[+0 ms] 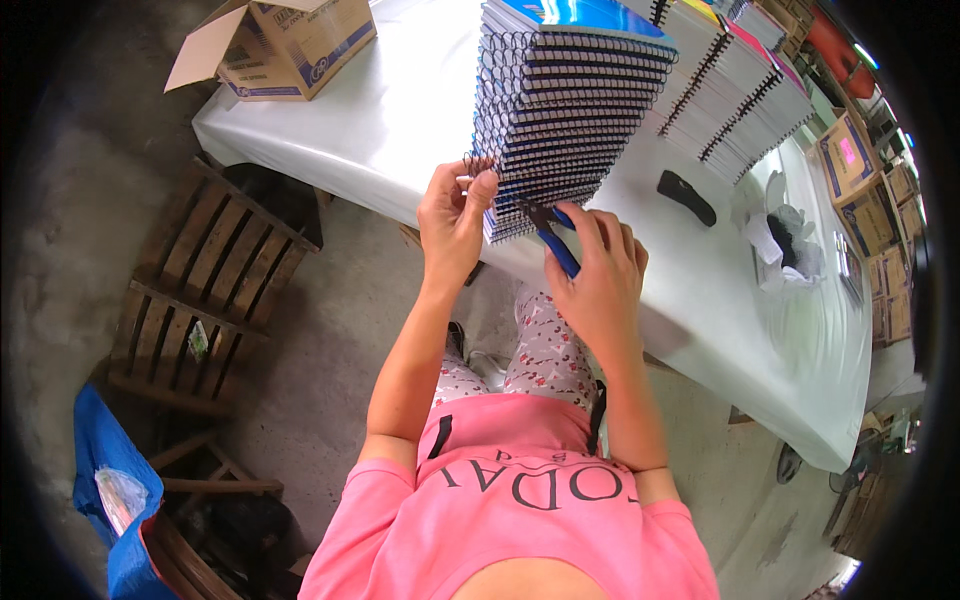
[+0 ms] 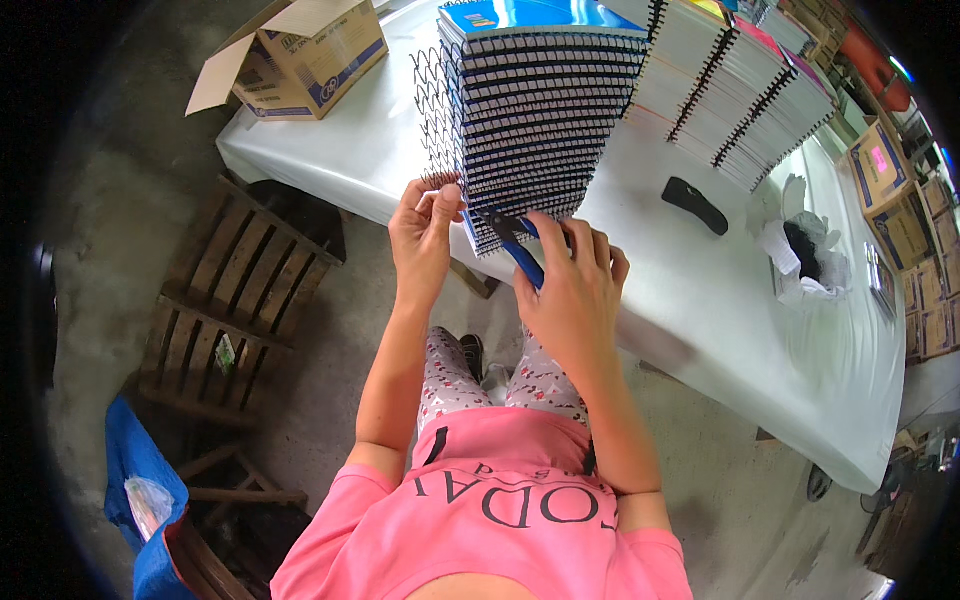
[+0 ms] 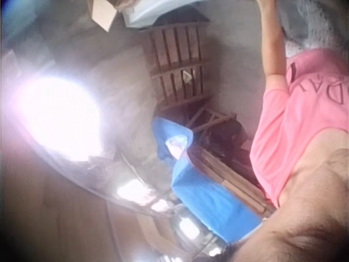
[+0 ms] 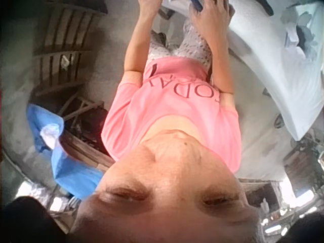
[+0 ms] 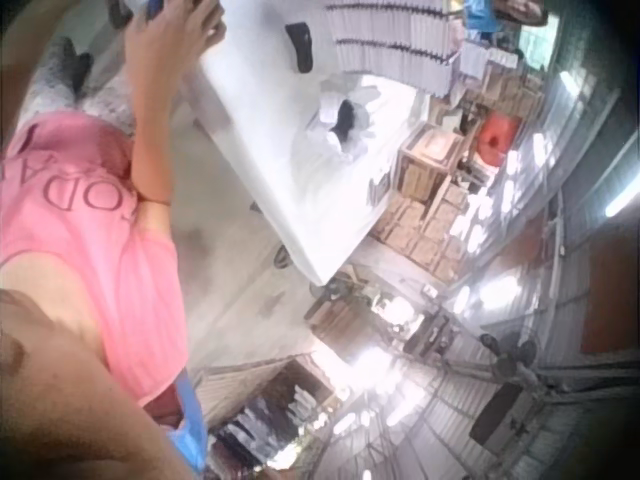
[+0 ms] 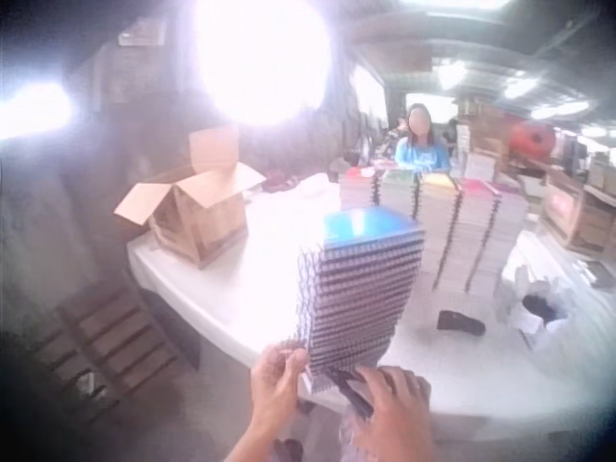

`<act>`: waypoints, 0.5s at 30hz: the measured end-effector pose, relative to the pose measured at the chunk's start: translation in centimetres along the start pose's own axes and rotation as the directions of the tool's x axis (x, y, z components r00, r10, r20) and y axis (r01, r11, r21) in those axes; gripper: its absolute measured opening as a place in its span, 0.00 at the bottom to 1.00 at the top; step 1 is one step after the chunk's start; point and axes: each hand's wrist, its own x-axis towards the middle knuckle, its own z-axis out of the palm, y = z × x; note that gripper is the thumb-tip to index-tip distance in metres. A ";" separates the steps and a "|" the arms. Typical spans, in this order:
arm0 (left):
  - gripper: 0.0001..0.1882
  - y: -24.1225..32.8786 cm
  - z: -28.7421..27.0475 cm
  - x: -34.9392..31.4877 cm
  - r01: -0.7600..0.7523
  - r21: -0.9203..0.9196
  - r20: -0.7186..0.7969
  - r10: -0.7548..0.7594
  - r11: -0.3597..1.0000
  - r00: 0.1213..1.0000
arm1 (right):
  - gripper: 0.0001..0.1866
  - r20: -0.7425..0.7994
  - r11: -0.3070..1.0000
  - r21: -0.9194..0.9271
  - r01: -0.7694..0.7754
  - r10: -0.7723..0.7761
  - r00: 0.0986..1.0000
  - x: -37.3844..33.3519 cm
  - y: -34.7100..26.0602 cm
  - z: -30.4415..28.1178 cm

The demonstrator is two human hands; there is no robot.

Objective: The person uses a pair of shears to clip the excess metal wire from the spiral binding of a stack of notebooks on a table.

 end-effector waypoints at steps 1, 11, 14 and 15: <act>0.11 0.1 0.0 0.2 -0.006 -0.006 0.000 0.006 1.000 1.000 | 0.26 -0.001 1.000 -0.021 -0.005 0.005 1.000 0.2 -0.2 0.3; 0.11 -0.2 -0.5 0.3 -0.041 0.029 -0.026 0.041 0.999 0.999 | 0.26 -0.034 0.996 -0.085 -0.039 0.036 0.999 1.1 -0.9 2.3; 0.11 -0.2 -0.4 0.4 -0.028 0.031 -0.036 0.029 0.999 0.999 | 0.24 -0.017 0.997 -0.068 -0.030 0.028 0.999 1.2 -0.8 2.8; 0.11 0.0 -0.2 0.3 -0.029 0.010 -0.037 0.030 1.000 0.999 | 0.24 -0.013 0.998 -0.061 -0.022 0.022 1.000 1.3 -0.7 2.9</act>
